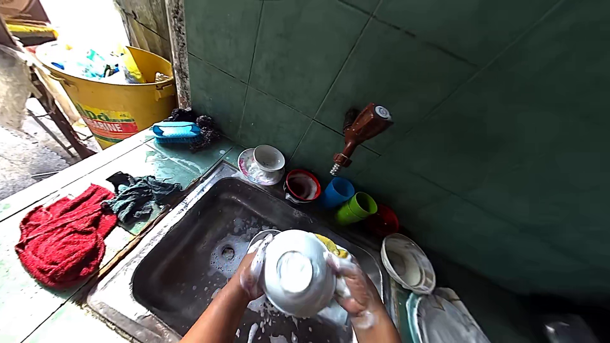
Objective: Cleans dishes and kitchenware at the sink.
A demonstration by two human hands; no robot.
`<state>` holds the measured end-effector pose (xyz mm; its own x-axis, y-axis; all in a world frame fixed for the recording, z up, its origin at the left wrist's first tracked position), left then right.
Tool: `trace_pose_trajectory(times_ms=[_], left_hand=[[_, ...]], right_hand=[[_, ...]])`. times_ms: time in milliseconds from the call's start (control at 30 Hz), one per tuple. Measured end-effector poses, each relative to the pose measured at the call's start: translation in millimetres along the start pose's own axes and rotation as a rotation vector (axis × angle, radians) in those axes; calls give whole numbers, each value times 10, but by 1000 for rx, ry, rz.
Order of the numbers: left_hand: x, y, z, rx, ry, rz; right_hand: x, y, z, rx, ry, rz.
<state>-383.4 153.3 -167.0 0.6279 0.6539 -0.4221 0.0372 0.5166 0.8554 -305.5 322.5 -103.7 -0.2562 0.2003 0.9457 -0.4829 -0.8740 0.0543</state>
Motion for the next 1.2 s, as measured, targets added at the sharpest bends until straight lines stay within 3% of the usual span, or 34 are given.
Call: trace_pose_trajectory(times_ms=[67,167,233,333,400,533,667,767,867,967,1000,1067,1133,1200], left_hand=[[5,20,-54,-33,111,-323],[-24,-84,-120,-14,373,-1012],[-78,-148,-130,-114,406,-1289],[-132,-223,-151,-330,175,-1449],[-120,-263,-168,-372,-9,-1513],[-52,-329,-194,-381,-221,-1611],[-9,-429,-210,-394,-222,-1672],[-39,-324,-209,-347,-4,-1730],[36,-184,-201,13,116,-1684],[374,-282,-200,305,-201,-1880],[443,-310,-205,312,-278,-1956],[462,-302,-243,252,-269,-2022],[334,-245,-235,133,-119,-1897],[132,-160,-184,-36,56,-1601]], right_hand=[[196,-129,261,-72,-72,27],[616,-545,545,-314,-355,348],[921,-888,637,-470,-506,614],[1192,-1179,646,-697,-625,1160],[1060,-1287,472,-806,-603,1457],[530,-1463,104,-739,-391,1711],[327,-1641,-193,-589,-256,1733],[408,-1832,-315,-642,-105,1696],[573,-1819,-267,-773,-164,1589],[623,-1449,-96,-836,-361,1410],[566,-1286,-72,-779,-393,1361],[370,-964,-96,-614,-389,1281],[116,-661,-178,-470,-367,1260],[-117,-341,-197,-363,-336,1193]])
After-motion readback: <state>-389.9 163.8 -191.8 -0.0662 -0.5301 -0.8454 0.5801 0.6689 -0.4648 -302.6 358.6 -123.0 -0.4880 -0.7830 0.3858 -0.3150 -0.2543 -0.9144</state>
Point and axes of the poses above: each hand's wrist, its own z-axis away from the middle knuckle, its own y-axis out of the palm, x = y × z, the point moved 5 cm from there along -z, towards the middle knuckle, and after that the axes turned 11 degrees about z, right-handed, at the moved point
